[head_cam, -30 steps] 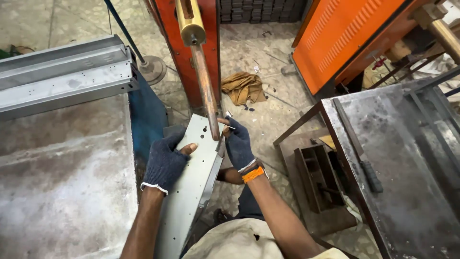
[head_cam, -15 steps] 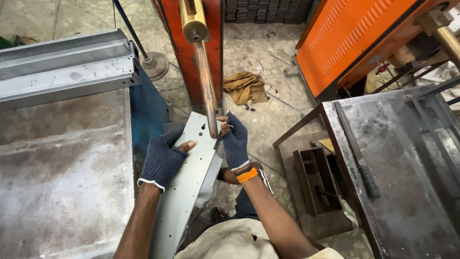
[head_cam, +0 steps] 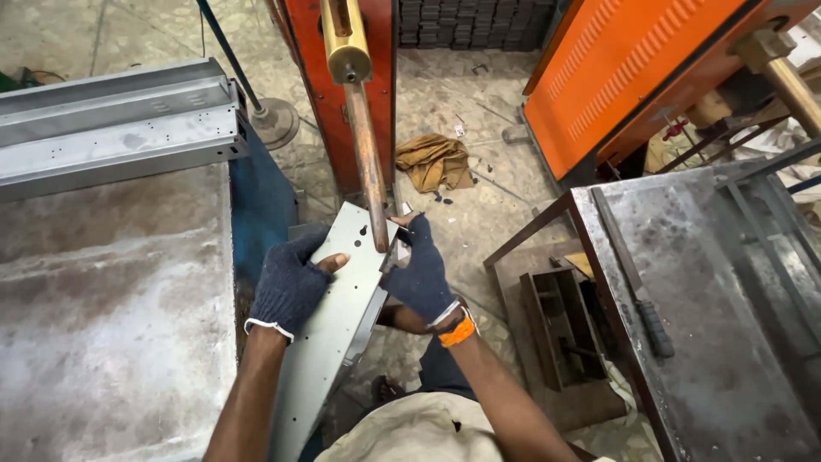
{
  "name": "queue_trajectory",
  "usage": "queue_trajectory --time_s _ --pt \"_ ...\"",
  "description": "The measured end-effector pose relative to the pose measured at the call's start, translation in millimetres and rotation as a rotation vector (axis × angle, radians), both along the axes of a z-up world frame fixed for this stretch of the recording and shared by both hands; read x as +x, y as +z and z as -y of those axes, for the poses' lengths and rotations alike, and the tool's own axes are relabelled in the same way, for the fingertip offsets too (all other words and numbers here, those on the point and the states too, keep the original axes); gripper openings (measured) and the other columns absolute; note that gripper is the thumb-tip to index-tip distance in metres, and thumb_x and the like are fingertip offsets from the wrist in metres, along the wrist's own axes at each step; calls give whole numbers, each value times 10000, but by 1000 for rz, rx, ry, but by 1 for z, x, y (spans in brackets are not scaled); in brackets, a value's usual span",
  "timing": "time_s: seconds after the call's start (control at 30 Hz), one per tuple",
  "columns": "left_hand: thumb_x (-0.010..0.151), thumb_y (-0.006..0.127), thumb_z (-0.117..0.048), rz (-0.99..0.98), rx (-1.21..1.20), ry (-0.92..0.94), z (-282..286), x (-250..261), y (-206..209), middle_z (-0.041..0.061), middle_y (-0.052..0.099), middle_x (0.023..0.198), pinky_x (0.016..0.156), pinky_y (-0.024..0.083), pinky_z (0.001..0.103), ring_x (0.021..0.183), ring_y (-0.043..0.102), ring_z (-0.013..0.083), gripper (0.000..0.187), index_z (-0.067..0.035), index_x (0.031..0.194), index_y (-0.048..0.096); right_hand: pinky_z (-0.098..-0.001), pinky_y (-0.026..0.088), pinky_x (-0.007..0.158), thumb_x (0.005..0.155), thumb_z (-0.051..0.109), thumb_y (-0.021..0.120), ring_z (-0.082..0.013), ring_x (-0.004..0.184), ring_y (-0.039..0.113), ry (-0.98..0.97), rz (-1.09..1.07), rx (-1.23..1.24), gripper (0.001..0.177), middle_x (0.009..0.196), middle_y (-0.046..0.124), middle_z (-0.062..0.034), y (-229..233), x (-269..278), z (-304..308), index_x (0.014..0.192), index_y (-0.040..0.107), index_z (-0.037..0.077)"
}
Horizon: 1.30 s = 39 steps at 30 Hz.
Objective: The person holds a painted sheet-metal panel against a metal frame under a spot-welding machine and welds the panel to the frame, producing sparks. They reposition the assembly, weld additional points, and handle several panels and the frame between welds.
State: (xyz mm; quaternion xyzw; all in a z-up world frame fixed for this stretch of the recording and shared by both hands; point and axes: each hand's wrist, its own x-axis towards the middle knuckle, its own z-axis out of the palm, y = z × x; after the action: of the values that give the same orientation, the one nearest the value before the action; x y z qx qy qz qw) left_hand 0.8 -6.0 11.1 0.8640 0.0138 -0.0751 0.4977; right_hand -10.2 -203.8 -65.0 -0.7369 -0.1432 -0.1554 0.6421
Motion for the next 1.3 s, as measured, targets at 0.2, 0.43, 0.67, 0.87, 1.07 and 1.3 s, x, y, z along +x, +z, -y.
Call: queue_trajectory --time_s 0.2,0.43,0.67,0.87,1.07,1.3 --pt "799 819 -257 27 10 -21 -1 3 -9 162 799 829 672 563 357 698 721 165 395 -29 1117 770 -359 541 975 736 260 919 -219 1106 686 -226 -35 -150 693 1150 680 -108 -8 3 1 1282 544 57" --pt "806 822 -238 78 -2 -43 -4 5 -8 152 807 921 737 566 345 789 739 158 405 -28 1145 757 -359 553 966 712 291 919 -217 1111 692 -183 -112 -72 741 1176 688 -110 -7 3 2 1299 538 44" --pt "804 810 -205 124 -25 -76 -4 8 -1 146 804 982 768 568 333 836 738 156 420 -18 1174 741 -362 529 1012 748 278 902 -230 1150 676 -156 -116 -51 753 1217 676 -123 -7 4 3 1350 534 14" --pt "814 810 -215 86 5 -66 -5 6 -4 140 809 905 723 565 333 772 715 132 394 -17 1151 756 -347 534 1001 765 278 884 -211 1131 679 -139 -133 -25 738 1211 678 -115 -1 0 2 1349 522 7" --pt "813 816 -223 67 -9 -59 -5 8 -3 138 818 889 705 561 326 760 691 105 375 -17 1123 768 -340 543 957 746 265 889 -207 1093 692 -144 -165 -91 707 1166 694 -112 -1 1 3 1310 547 13" --pt "821 800 -201 78 -130 -72 -9 7 -14 129 827 949 742 565 325 823 699 114 362 -29 1138 766 -365 524 989 715 181 880 -244 1121 677 -164 22 -126 693 1171 665 -122 -18 7 7 1305 560 11"
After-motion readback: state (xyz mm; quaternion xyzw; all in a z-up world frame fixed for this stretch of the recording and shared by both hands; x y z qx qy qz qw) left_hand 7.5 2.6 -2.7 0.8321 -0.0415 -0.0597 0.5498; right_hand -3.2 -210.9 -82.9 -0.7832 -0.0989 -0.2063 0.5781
